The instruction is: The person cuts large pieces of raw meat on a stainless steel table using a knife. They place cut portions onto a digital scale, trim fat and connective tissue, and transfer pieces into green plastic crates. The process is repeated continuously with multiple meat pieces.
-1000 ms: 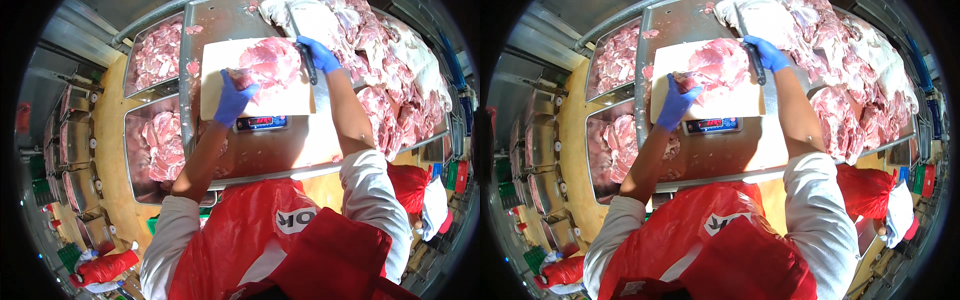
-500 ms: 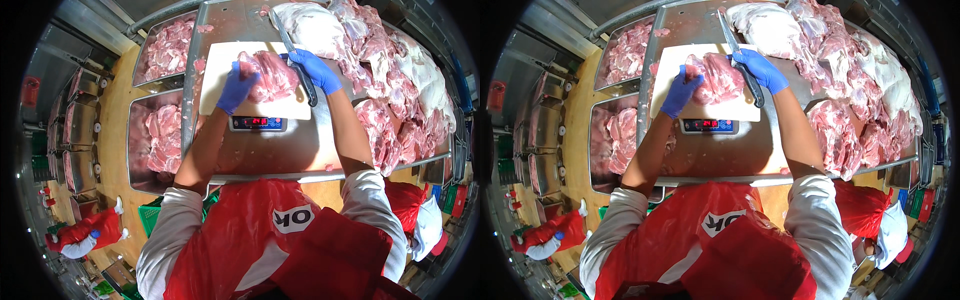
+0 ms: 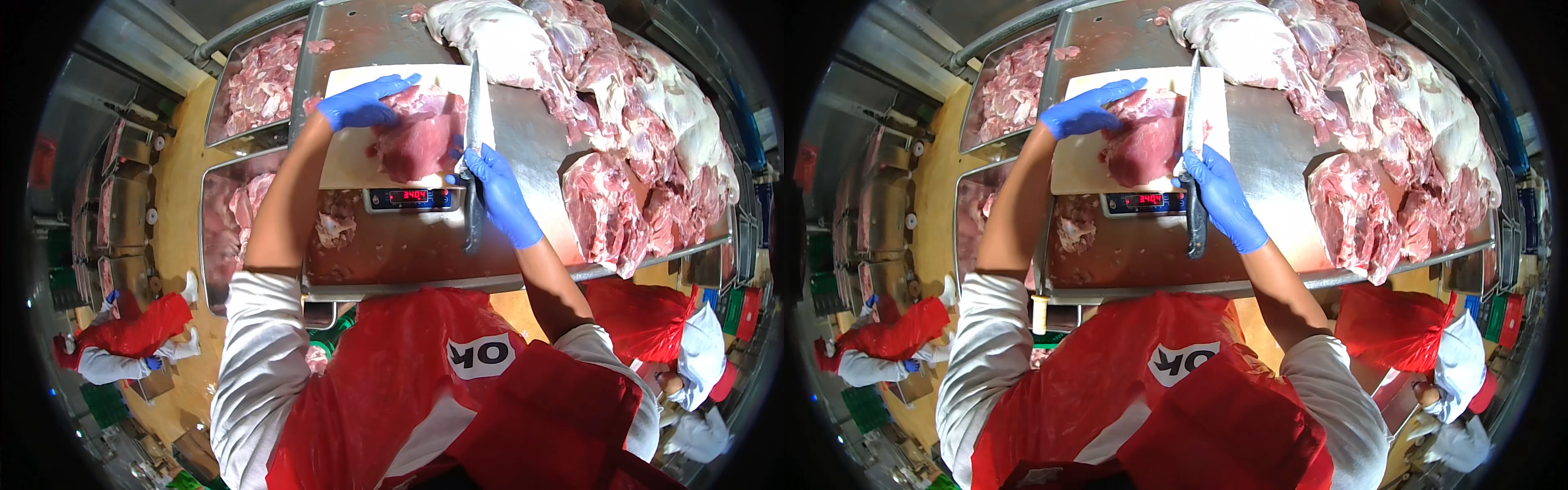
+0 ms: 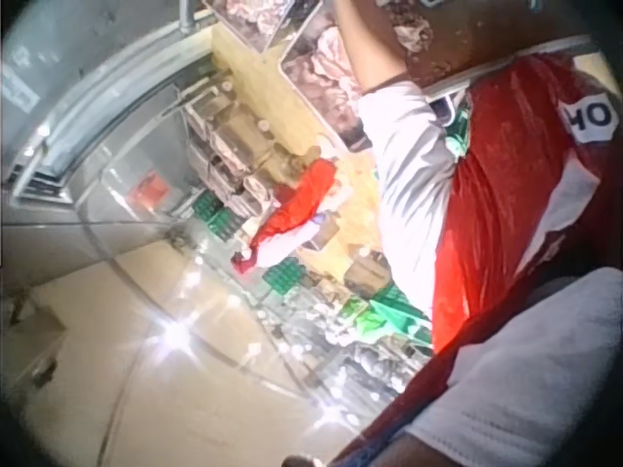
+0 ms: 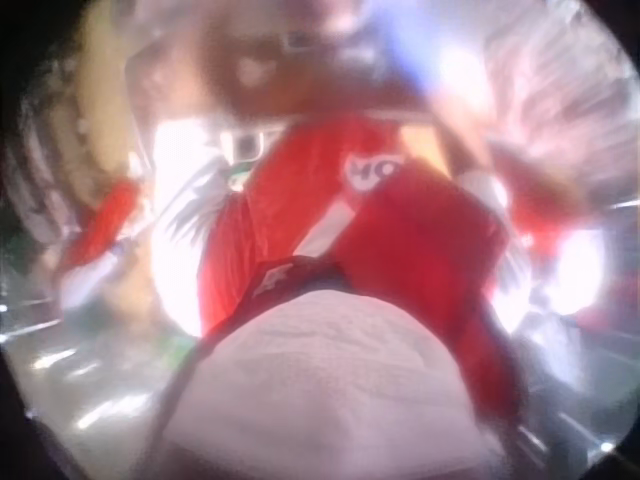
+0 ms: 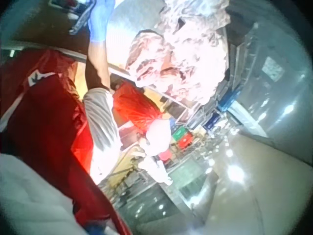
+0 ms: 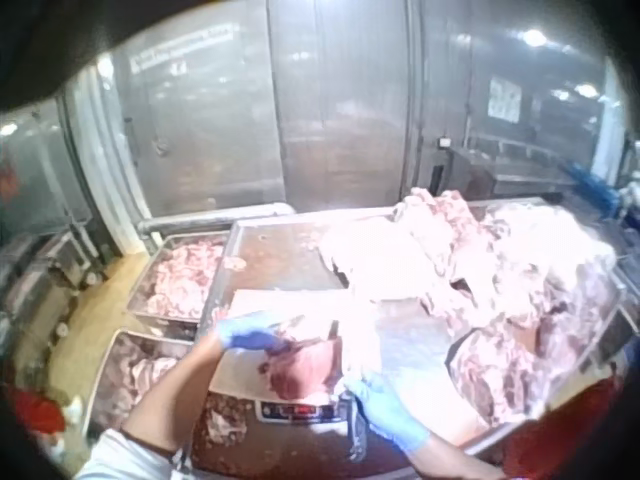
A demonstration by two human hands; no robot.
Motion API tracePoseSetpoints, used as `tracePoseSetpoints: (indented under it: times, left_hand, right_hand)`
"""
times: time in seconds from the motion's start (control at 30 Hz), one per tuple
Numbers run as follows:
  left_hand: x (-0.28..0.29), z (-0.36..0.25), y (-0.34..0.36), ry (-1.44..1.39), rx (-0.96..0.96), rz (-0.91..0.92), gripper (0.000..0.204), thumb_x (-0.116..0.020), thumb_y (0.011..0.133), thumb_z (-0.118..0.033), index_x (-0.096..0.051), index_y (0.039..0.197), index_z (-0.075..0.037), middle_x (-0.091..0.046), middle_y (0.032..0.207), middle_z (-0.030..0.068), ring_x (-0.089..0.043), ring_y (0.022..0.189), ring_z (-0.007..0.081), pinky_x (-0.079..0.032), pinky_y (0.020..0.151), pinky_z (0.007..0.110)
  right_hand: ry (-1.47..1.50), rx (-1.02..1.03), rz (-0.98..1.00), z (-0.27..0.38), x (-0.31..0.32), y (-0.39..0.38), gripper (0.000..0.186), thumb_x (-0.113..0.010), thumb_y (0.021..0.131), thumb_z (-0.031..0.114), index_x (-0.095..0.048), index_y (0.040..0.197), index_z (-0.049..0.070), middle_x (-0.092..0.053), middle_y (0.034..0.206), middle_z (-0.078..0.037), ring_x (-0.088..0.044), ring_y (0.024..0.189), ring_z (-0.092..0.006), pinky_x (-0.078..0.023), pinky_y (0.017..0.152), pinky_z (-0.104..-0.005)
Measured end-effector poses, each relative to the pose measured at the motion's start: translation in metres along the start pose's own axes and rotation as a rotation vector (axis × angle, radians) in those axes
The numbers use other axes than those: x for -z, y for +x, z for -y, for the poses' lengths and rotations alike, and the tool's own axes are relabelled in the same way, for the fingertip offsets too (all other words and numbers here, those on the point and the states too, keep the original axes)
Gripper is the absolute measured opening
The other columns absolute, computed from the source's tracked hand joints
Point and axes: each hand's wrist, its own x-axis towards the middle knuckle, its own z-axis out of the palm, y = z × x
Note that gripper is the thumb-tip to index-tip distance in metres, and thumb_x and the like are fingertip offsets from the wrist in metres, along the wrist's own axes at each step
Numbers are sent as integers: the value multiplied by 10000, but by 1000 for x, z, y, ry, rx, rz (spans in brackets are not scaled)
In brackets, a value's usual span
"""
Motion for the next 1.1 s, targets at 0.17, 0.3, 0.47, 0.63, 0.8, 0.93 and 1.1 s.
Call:
tracePoseSetpoints:
  times: [0.17, 0.3, 0.47, 0.63, 0.8, 0.93, 1.1]
  left_hand:
    - [-64, -83, -4, 275, 256, -178, 1319, -854, 587, -512, -117, 1598, -92, -222, 1589, 300, -155, 1483, 500, -263, 1145, 641]
    - [-70, -111, 9, 356, 461, -159, 1360, -868, 512, -374, -96, 1598, -98, -243, 1581, 280, -217, 1478, 451, -282, 1030, 764]
    - [-53, -91, -2, 76, 239, -498, 1052, -847, 613, -241, -341, 1485, 60, -469, 1415, 298, -463, 1325, 408, -409, 1096, 434]
    - [-84, -41, -17, 134, 471, -917, 898, -821, 693, -256, -420, 1437, 47, -535, 1300, 295, -553, 1159, 396, -457, 1010, 444]
    - [-130, -81, -31, 44, 480, -907, 908, -753, 777, -343, -340, 1516, -16, -411, 1399, 365, -465, 1220, 526, -383, 1055, 548]
    - [-175, -128, -15, 207, 361, -995, 884, -766, 777, -294, -346, 1522, -67, -151, 1514, 416, -255, 1378, 561, -247, 1130, 604]
    - [-155, -61, -40, 97, 247, -927, 657, -814, 647, -207, -558, 1236, -64, -264, 1507, 351, -294, 1389, 504, -285, 1143, 535]
  right_hand:
    - [-320, 109, -172, 19, 51, 41, 301, -533, 1042, 296, -622, 1107, 16, -637, 944, -35, -569, 831, -111, -487, 806, -278]
    - [-660, 155, -2, 42, 95, 143, 384, -531, 1030, 324, -648, 1228, 16, -617, 964, -8, -537, 845, -103, -452, 781, -253]
    - [-566, 68, 313, 42, 74, 214, 328, -543, 1019, 321, -663, 1092, 24, -623, 921, -9, -535, 822, -95, -455, 767, -241]
    - [-410, -62, 338, 33, 50, 183, 326, -563, 1022, 288, -659, 1150, 4, -602, 904, 5, -512, 830, -79, -447, 759, -221]
    - [-370, -9, 302, 31, 46, 110, 356, -548, 1039, 271, -638, 1249, -3, -603, 923, 5, -508, 839, -82, -457, 790, -225]
    - [-424, 23, 131, 8, 46, 82, 303, -544, 1040, 271, -654, 1107, -3, -613, 934, -3, -519, 849, -107, -467, 798, -275]
    - [-482, 71, 189, 25, 57, 104, 328, -549, 1034, 314, -655, 1069, 6, -612, 831, -10, -543, 758, -96, -475, 743, -258]
